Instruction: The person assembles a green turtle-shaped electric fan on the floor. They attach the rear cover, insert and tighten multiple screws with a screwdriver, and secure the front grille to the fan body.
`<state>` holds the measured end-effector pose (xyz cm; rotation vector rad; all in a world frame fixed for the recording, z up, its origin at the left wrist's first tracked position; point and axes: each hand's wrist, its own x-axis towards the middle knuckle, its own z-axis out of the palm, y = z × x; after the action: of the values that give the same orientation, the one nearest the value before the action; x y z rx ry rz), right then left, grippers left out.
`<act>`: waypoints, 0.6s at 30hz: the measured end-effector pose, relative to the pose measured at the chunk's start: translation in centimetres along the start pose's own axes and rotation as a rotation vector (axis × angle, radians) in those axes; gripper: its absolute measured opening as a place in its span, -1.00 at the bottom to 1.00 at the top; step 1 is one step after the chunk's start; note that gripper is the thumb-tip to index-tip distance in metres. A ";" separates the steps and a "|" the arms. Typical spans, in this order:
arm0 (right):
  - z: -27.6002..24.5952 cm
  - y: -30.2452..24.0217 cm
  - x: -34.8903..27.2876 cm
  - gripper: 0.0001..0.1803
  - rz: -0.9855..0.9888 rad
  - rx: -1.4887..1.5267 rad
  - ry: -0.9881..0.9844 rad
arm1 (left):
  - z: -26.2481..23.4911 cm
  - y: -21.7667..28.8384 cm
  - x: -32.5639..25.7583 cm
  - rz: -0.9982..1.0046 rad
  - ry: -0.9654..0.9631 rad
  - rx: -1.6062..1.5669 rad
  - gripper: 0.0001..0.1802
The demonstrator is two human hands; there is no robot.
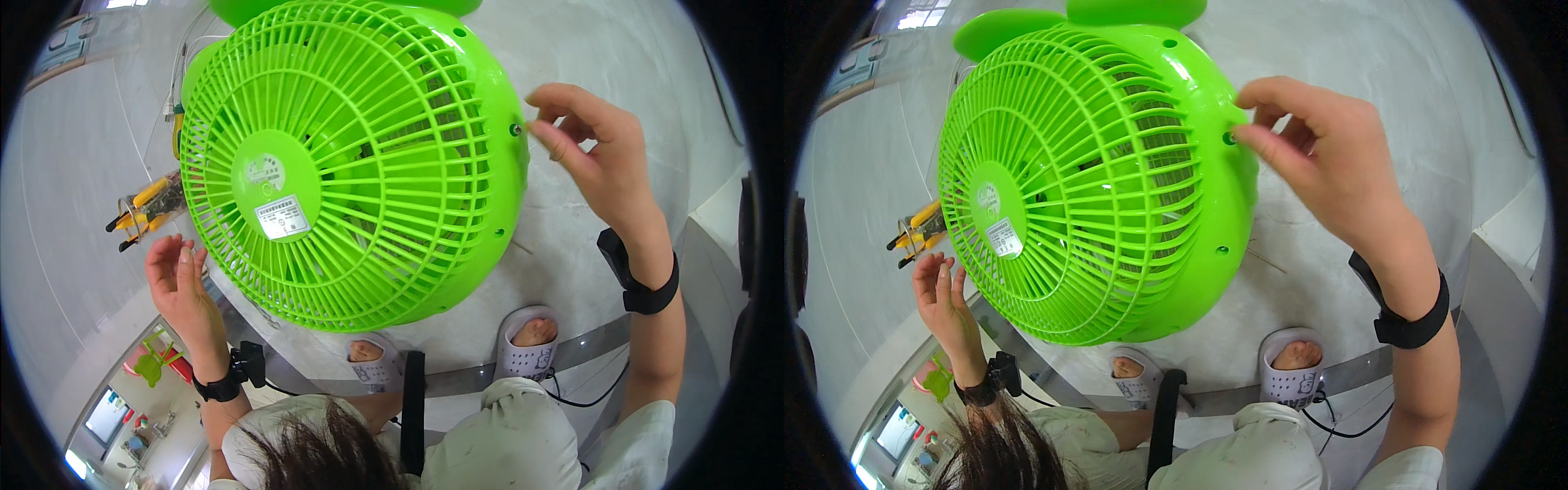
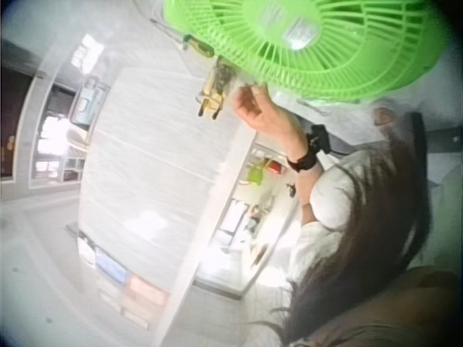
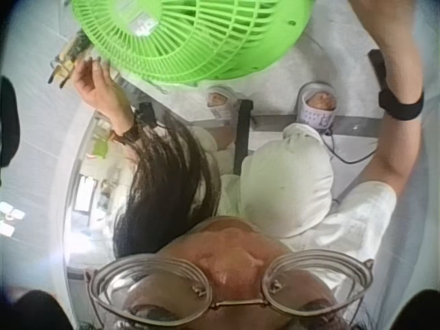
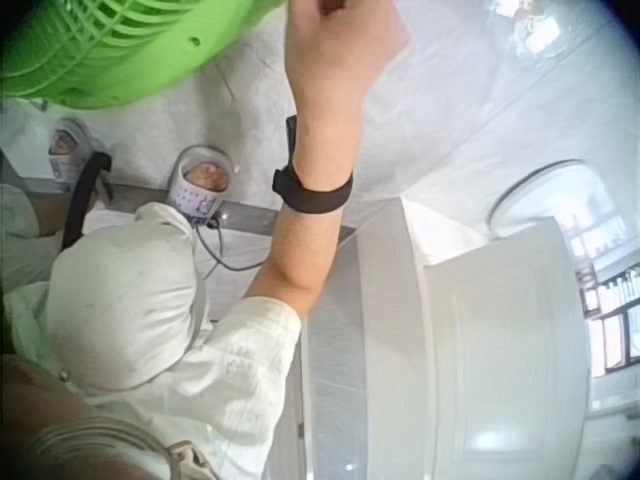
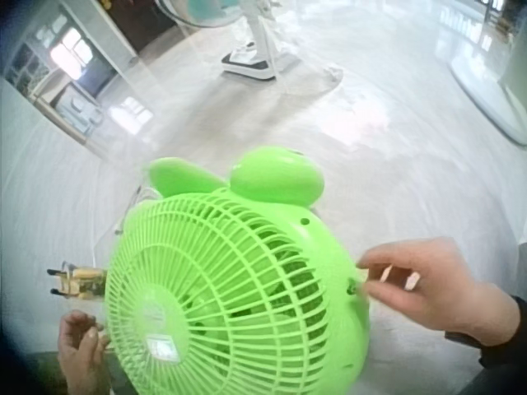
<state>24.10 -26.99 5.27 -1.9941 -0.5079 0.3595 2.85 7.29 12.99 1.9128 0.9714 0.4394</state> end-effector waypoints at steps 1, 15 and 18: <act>0.0 0.1 0.0 -0.83 0.012 -0.006 0.008 | -0.3 -0.2 0.1 -0.002 0.008 -0.006 -0.72; 1.2 1.2 -0.8 -0.85 0.610 0.706 -0.015 | -2.1 -2.0 -0.4 -0.051 -0.015 -0.072 -0.79; 1.0 2.8 -1.7 -0.86 0.470 0.488 0.039 | -2.7 -4.5 0.2 -0.111 -0.021 -0.054 -0.80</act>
<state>22.71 -28.19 2.34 -1.6174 0.0849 0.6627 -0.75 10.16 10.55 1.8018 1.0364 0.3762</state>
